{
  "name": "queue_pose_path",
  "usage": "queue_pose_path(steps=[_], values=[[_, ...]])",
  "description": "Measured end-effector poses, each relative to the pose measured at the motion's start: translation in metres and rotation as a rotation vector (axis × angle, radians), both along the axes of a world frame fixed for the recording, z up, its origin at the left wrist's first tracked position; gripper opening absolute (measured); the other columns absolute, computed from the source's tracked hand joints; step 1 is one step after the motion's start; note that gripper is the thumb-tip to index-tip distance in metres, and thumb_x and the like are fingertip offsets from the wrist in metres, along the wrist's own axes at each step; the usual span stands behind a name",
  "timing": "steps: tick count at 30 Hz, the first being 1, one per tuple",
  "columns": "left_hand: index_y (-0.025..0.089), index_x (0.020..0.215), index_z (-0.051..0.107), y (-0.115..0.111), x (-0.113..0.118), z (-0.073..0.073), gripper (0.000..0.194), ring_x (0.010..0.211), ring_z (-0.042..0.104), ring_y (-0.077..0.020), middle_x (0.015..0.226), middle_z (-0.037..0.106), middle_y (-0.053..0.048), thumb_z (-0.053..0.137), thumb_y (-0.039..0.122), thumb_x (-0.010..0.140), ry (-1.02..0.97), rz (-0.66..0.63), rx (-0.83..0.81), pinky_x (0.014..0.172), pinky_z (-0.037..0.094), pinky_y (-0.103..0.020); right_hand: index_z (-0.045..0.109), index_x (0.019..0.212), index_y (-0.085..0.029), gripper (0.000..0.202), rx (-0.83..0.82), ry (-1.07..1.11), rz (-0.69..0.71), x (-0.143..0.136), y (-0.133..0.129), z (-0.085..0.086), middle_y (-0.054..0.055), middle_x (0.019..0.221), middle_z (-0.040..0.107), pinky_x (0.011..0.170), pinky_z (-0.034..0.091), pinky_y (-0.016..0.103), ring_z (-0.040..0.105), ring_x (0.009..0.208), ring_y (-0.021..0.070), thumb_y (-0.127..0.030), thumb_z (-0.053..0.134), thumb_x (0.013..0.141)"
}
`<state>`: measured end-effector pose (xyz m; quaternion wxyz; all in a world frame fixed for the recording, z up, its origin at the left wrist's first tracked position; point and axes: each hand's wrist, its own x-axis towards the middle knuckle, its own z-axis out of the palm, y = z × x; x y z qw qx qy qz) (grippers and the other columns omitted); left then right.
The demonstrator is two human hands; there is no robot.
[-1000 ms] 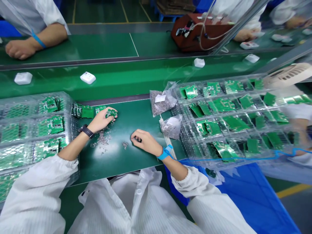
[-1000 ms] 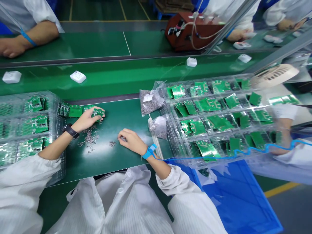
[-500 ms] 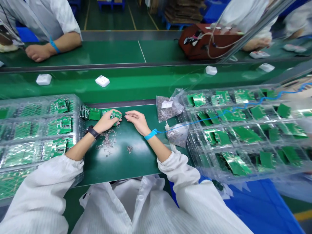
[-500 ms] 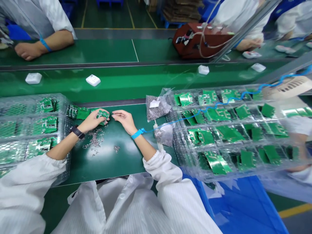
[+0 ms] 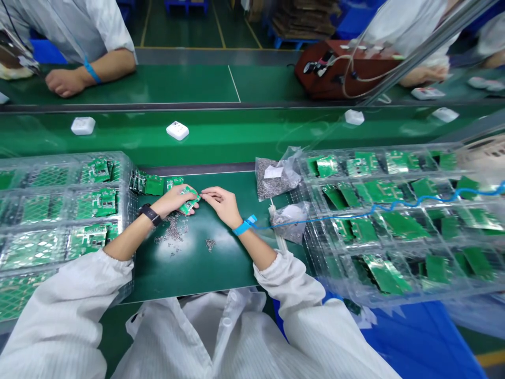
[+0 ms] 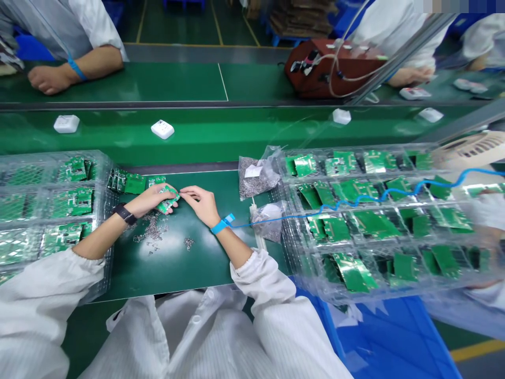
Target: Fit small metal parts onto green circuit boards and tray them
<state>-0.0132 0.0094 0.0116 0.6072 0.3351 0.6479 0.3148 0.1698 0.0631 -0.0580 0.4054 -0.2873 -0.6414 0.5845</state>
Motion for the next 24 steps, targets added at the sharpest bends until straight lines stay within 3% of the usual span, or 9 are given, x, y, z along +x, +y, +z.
queue_pose_path(steps=[4,8,20,24], values=[[0.017,0.097,0.062,-0.001,-0.002,0.0,0.026,0.06,0.072,-0.0187,0.081,0.076,-0.009,0.074,0.034,0.082,-0.037,-0.039,-0.043,0.052,0.057,-0.025,0.081,0.097,-0.023,0.016,0.243,-0.101,-0.032,0.004,0.0,0.005,0.005,0.098,0.08,0.087,0.058,0.034,0.074,0.092,0.0202,-0.034,0.069,0.095],[0.018,0.098,0.062,0.0,-0.001,0.001,0.025,0.057,0.07,-0.0168,0.081,0.076,-0.008,0.073,0.036,0.084,-0.075,-0.037,-0.061,0.051,0.057,-0.024,0.081,0.098,-0.024,0.016,0.358,-0.118,-0.037,0.007,0.001,0.006,0.005,0.099,0.08,0.088,0.058,0.034,0.073,0.092,0.0197,-0.031,0.067,0.097],[0.017,0.097,0.063,0.001,0.004,0.014,0.015,0.053,0.065,-0.0131,0.079,0.074,-0.007,0.066,0.03,0.091,-0.084,-0.015,-0.099,0.049,0.054,-0.022,0.08,0.102,-0.024,0.02,0.469,-0.1,-0.011,0.007,-0.002,0.006,0.006,0.104,0.078,0.091,0.057,0.033,0.072,0.097,0.0186,-0.028,0.06,0.102],[0.018,0.097,0.064,0.001,0.002,0.012,0.018,0.052,0.064,-0.0124,0.079,0.073,-0.006,0.069,0.032,0.089,-0.095,-0.016,-0.078,0.049,0.053,-0.021,0.079,0.104,-0.024,0.022,0.448,-0.115,-0.017,0.007,-0.003,0.006,0.006,0.106,0.077,0.092,0.056,0.032,0.071,0.098,0.0183,-0.03,0.058,0.103]])
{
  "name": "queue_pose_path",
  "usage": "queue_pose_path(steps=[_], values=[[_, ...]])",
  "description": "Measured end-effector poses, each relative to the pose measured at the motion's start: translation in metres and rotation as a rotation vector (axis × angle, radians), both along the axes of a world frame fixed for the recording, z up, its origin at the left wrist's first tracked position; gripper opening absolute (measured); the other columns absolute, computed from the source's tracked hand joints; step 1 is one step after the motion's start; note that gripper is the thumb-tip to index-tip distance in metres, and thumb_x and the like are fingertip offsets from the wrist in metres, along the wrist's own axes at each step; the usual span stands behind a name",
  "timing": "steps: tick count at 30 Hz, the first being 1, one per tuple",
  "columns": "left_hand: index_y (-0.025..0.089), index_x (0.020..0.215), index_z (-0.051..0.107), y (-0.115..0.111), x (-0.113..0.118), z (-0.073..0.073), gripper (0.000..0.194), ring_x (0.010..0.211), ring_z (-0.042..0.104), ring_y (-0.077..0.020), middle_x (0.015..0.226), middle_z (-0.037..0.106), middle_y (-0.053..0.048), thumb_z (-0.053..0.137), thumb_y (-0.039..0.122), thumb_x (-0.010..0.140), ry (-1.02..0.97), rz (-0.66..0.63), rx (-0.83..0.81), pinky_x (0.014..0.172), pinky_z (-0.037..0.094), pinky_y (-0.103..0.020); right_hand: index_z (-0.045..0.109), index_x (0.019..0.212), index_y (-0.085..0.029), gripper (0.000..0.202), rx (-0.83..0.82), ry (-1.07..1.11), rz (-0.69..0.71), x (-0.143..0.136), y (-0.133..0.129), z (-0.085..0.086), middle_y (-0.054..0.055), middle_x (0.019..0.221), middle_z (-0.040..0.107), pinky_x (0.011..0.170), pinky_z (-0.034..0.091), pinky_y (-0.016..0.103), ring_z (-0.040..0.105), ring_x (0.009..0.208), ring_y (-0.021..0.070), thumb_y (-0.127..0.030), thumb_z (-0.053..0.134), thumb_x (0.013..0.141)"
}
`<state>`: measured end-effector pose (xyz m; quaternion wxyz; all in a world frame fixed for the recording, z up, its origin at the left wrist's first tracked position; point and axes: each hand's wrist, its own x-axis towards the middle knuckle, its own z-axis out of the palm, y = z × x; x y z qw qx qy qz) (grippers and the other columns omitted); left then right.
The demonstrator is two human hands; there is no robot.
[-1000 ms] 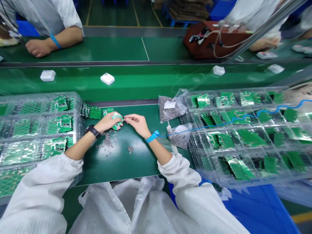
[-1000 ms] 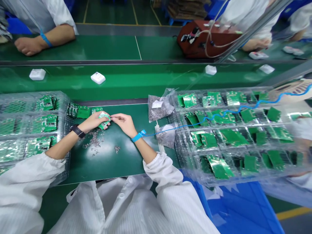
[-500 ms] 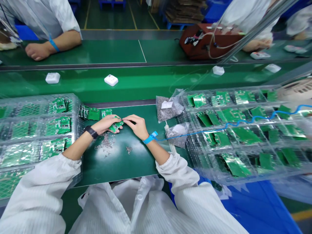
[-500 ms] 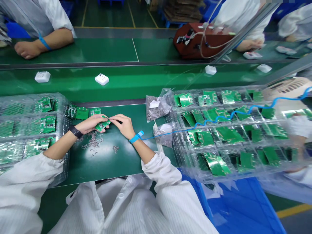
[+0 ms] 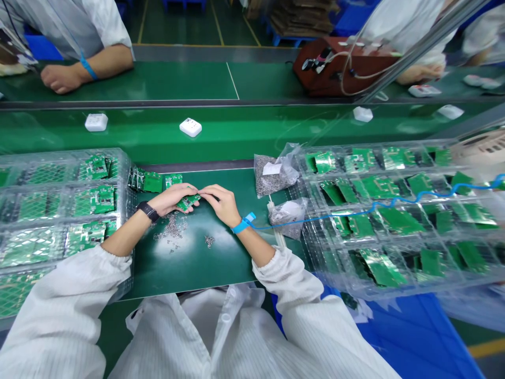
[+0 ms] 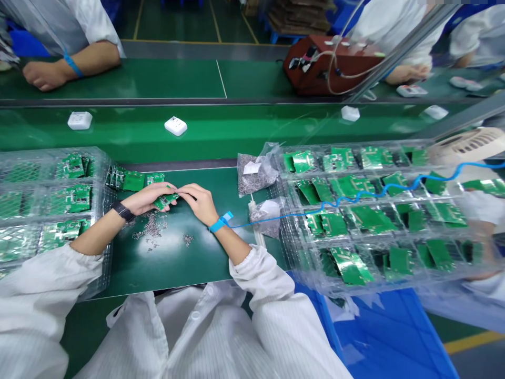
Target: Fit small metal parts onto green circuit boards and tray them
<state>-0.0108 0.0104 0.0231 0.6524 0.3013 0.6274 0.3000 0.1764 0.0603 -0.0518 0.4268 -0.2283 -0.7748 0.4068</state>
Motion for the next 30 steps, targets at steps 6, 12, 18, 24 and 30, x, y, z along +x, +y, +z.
queue_pose_path(steps=[6,12,18,24,30], values=[[0.018,0.089,0.065,0.0,-0.005,-0.012,0.023,0.054,0.064,-0.0132,0.079,0.074,-0.007,0.075,0.037,0.082,-0.022,0.002,0.024,0.049,0.052,-0.023,0.079,0.104,-0.026,0.022,-0.054,-0.025,0.004,-0.001,-0.001,0.002,0.006,0.105,0.077,0.094,0.056,0.036,0.071,0.098,0.0206,-0.034,0.059,0.102],[0.018,0.087,0.066,0.0,-0.006,-0.011,0.021,0.057,0.063,-0.0123,0.082,0.074,-0.007,0.075,0.036,0.082,-0.01,0.0,0.002,0.052,0.054,-0.023,0.079,0.105,-0.024,0.019,-0.047,-0.02,0.045,0.003,0.0,0.008,0.006,0.104,0.076,0.09,0.058,0.035,0.07,0.095,0.0196,-0.028,0.062,0.098],[0.017,0.09,0.068,0.0,-0.004,-0.006,0.021,0.06,0.064,-0.0126,0.084,0.074,-0.008,0.075,0.037,0.083,0.005,-0.013,-0.023,0.053,0.054,-0.021,0.077,0.109,-0.023,0.018,-0.028,-0.024,0.102,0.005,0.003,0.003,0.007,0.105,0.075,0.087,0.059,0.035,0.071,0.094,0.0196,-0.03,0.068,0.095],[0.017,0.093,0.07,-0.001,-0.006,-0.012,0.022,0.068,0.067,-0.0144,0.085,0.074,-0.009,0.072,0.038,0.085,-0.006,-0.04,0.0,0.057,0.055,-0.021,0.079,0.103,-0.025,0.015,0.014,-0.033,0.085,0.006,0.004,0.002,0.007,0.106,0.077,0.095,0.057,0.038,0.071,0.099,0.0215,-0.034,0.07,0.096],[0.017,0.092,0.069,-0.001,-0.005,-0.009,0.024,0.062,0.065,-0.0126,0.085,0.074,-0.008,0.073,0.04,0.084,-0.002,-0.057,-0.013,0.051,0.052,-0.019,0.081,0.101,-0.026,0.016,0.021,0.012,0.079,0.007,0.003,-0.001,0.008,0.104,0.077,0.093,0.058,0.04,0.072,0.098,0.0223,-0.037,0.07,0.096]])
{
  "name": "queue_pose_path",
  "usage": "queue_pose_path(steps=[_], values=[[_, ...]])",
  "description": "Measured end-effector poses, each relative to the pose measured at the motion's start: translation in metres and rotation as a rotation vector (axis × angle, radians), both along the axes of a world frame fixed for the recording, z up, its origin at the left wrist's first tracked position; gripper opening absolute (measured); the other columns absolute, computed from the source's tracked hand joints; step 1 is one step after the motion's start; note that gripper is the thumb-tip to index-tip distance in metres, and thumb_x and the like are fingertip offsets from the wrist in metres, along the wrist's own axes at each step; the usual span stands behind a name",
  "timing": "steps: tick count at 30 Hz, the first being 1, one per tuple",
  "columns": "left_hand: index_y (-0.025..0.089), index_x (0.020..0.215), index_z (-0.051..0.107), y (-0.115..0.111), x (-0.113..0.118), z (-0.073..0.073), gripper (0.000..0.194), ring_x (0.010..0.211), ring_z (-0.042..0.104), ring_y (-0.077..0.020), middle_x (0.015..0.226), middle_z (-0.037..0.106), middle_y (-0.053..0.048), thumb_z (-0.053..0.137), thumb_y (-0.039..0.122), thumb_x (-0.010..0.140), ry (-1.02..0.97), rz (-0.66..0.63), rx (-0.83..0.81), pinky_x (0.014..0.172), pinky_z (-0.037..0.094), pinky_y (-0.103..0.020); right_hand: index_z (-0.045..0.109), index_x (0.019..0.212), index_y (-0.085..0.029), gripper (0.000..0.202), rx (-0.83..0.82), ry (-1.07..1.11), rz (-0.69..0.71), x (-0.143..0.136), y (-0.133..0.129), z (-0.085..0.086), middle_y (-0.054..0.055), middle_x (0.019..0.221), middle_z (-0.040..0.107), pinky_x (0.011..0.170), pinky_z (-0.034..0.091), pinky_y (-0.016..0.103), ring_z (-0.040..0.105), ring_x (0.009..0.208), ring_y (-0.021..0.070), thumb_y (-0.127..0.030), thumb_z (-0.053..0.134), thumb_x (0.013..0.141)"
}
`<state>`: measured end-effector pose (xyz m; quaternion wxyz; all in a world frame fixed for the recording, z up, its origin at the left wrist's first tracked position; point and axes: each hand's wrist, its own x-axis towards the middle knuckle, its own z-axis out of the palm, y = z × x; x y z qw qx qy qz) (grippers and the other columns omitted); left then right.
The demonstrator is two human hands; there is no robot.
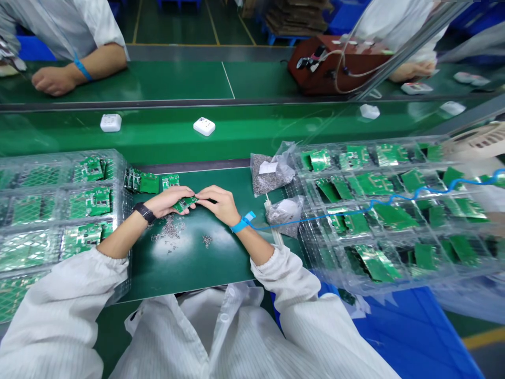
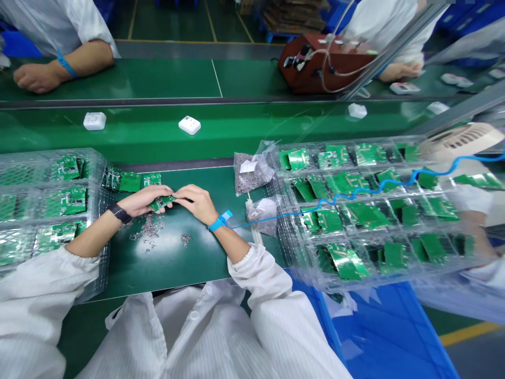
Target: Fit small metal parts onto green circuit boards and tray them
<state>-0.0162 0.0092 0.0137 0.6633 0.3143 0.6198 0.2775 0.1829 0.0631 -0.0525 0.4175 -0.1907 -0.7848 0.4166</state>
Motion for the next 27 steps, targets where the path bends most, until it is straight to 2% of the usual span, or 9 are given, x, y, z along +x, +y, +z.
queue_pose_path(steps=[11,19,23,25,27], values=[[0.017,0.089,0.07,-0.0001,-0.0018,-0.0057,0.025,0.06,0.065,-0.0137,0.083,0.074,-0.009,0.074,0.04,0.082,0.003,-0.018,0.007,0.051,0.053,-0.02,0.08,0.099,-0.026,0.019,0.019,-0.045,0.028,0.0001,0.0003,-0.0023,0.007,0.102,0.078,0.092,0.059,0.039,0.072,0.096,0.0221,-0.039,0.067,0.097],[0.017,0.088,0.068,-0.0013,0.0011,-0.0022,0.022,0.055,0.064,-0.0136,0.08,0.074,-0.008,0.074,0.037,0.082,0.004,0.001,0.019,0.048,0.051,-0.021,0.078,0.098,-0.024,0.016,-0.018,-0.075,0.03,-0.002,-0.0011,-0.0029,0.007,0.103,0.076,0.093,0.057,0.038,0.071,0.097,0.0221,-0.036,0.067,0.097],[0.017,0.088,0.065,0.0002,0.0027,-0.0011,0.018,0.057,0.065,-0.0145,0.076,0.072,-0.007,0.073,0.032,0.084,-0.038,0.076,0.096,0.049,0.053,-0.022,0.073,0.111,-0.023,0.019,-0.088,-0.079,0.01,-0.0041,0.0001,-0.0025,0.007,0.105,0.073,0.089,0.057,0.034,0.069,0.094,0.0196,-0.035,0.066,0.097],[0.017,0.09,0.063,0.0016,0.0026,0.0003,0.016,0.055,0.065,-0.0135,0.076,0.072,-0.006,0.072,0.029,0.086,-0.041,0.148,0.144,0.048,0.053,-0.022,0.067,0.123,-0.024,0.028,-0.145,-0.097,0.021,-0.0054,0.0005,-0.003,0.006,0.107,0.071,0.083,0.057,0.03,0.068,0.09,0.0174,-0.035,0.066,0.097],[0.017,0.094,0.061,0.0028,0.0021,0.0019,0.014,0.055,0.066,-0.0126,0.078,0.073,-0.006,0.07,0.026,0.088,-0.028,0.248,0.188,0.05,0.054,-0.021,0.065,0.125,-0.023,0.03,-0.144,-0.156,0.051,-0.0064,-0.0003,-0.0032,0.004,0.101,0.07,0.078,0.055,0.029,0.066,0.085,0.0163,-0.033,0.066,0.097]])
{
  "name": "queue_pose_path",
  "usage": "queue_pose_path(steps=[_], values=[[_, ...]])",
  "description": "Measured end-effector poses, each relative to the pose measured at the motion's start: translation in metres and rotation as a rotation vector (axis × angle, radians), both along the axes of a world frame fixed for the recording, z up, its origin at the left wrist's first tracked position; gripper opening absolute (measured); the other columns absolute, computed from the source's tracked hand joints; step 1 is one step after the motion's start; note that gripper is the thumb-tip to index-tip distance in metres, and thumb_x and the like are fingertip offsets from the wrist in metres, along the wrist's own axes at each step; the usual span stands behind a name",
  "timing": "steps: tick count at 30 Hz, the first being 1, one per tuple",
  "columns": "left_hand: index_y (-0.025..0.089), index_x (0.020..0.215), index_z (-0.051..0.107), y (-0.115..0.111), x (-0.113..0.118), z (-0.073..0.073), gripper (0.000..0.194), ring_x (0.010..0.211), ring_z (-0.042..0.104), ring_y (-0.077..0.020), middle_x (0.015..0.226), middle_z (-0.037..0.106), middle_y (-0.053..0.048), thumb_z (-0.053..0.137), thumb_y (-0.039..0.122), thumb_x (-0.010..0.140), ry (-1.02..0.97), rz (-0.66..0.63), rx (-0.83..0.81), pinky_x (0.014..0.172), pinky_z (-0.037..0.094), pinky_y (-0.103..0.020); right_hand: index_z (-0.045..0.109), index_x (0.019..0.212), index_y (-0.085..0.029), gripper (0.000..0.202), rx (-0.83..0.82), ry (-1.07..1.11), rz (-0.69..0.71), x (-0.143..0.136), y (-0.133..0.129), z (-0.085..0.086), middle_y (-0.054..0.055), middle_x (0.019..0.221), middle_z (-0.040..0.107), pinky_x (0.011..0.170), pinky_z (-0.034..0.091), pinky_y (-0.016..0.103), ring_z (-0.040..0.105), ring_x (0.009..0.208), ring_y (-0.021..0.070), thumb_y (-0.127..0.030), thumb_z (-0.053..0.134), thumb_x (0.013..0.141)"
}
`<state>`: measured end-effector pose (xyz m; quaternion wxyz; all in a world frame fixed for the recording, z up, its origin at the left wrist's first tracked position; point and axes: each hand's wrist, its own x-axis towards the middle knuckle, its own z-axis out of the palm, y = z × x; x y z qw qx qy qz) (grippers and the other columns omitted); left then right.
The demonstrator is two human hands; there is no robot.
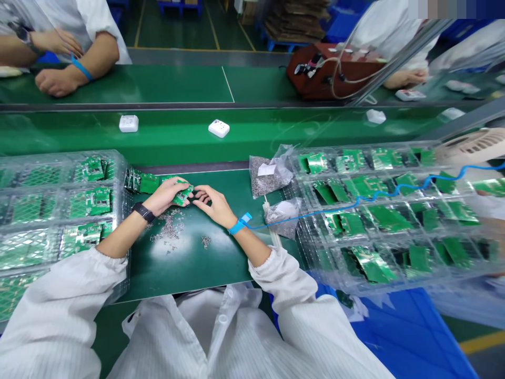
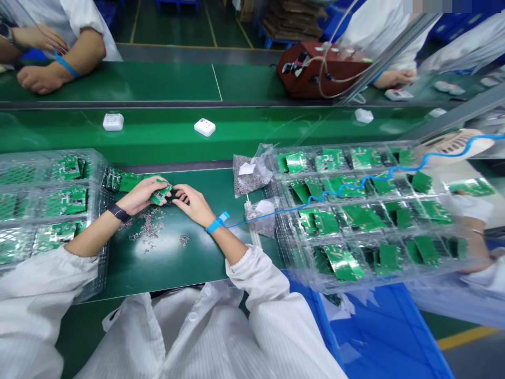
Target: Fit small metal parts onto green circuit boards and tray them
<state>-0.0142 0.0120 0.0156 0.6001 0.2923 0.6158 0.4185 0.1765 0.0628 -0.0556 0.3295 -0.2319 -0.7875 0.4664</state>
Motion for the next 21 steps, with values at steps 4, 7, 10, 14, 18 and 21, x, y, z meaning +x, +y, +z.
queue_pose_path(steps=[4,7,10,14,18,21], values=[[0.016,0.1,0.056,0.0,0.0,0.001,0.012,0.06,0.069,-0.0119,0.085,0.075,-0.006,0.065,0.022,0.094,0.0,0.105,0.043,0.06,0.059,-0.023,0.07,0.1,-0.021,0.012,0.109,-0.139,0.101,-0.003,-0.009,0.002,0.002,0.086,0.066,0.078,0.05,0.029,0.062,0.081,0.017,-0.03,0.063,0.098],[0.016,0.099,0.055,0.0,-0.001,0.0,0.01,0.062,0.07,-0.0117,0.087,0.076,-0.007,0.062,0.022,0.096,-0.01,0.087,0.062,0.063,0.059,-0.024,0.069,0.092,-0.021,0.011,0.149,-0.181,0.185,-0.008,-0.021,0.003,0.002,0.083,0.066,0.079,0.047,0.028,0.061,0.082,0.0175,-0.029,0.065,0.097],[0.017,0.1,0.053,0.0,-0.002,-0.002,0.009,0.063,0.07,-0.0122,0.088,0.076,-0.007,0.061,0.021,0.097,-0.01,0.082,0.082,0.063,0.058,-0.024,0.068,0.091,-0.021,0.01,0.145,-0.2,0.213,-0.012,-0.03,0.004,0.001,0.081,0.065,0.078,0.045,0.027,0.06,0.08,0.017,-0.029,0.066,0.096],[0.018,0.101,0.049,0.0,-0.003,-0.006,0.016,0.065,0.071,-0.0134,0.09,0.076,-0.007,0.062,0.024,0.095,-0.021,0.067,0.14,0.064,0.058,-0.026,0.068,0.092,-0.02,0.008,0.051,-0.197,0.129,-0.014,-0.031,0.005,-0.001,0.079,0.061,0.07,0.043,0.025,0.055,0.07,0.0142,-0.026,0.064,0.096],[0.019,0.101,0.048,0.0,-0.003,-0.012,0.022,0.064,0.07,-0.0146,0.09,0.075,-0.005,0.065,0.03,0.093,-0.021,0.041,0.196,0.065,0.058,-0.029,0.068,0.091,-0.019,0.006,0.005,-0.179,0.1,-0.015,-0.03,0.007,-0.002,0.077,0.06,0.069,0.041,0.024,0.052,0.068,0.0127,-0.023,0.064,0.094],[0.021,0.102,0.046,0.0,-0.003,-0.014,0.028,0.064,0.07,-0.0157,0.09,0.075,-0.005,0.066,0.037,0.091,0.023,0.029,0.228,0.065,0.057,-0.031,0.07,0.092,-0.019,0.011,-0.041,-0.163,0.098,-0.016,-0.03,0.009,-0.001,0.078,0.063,0.069,0.041,0.024,0.052,0.067,0.0125,-0.028,0.065,0.094]])
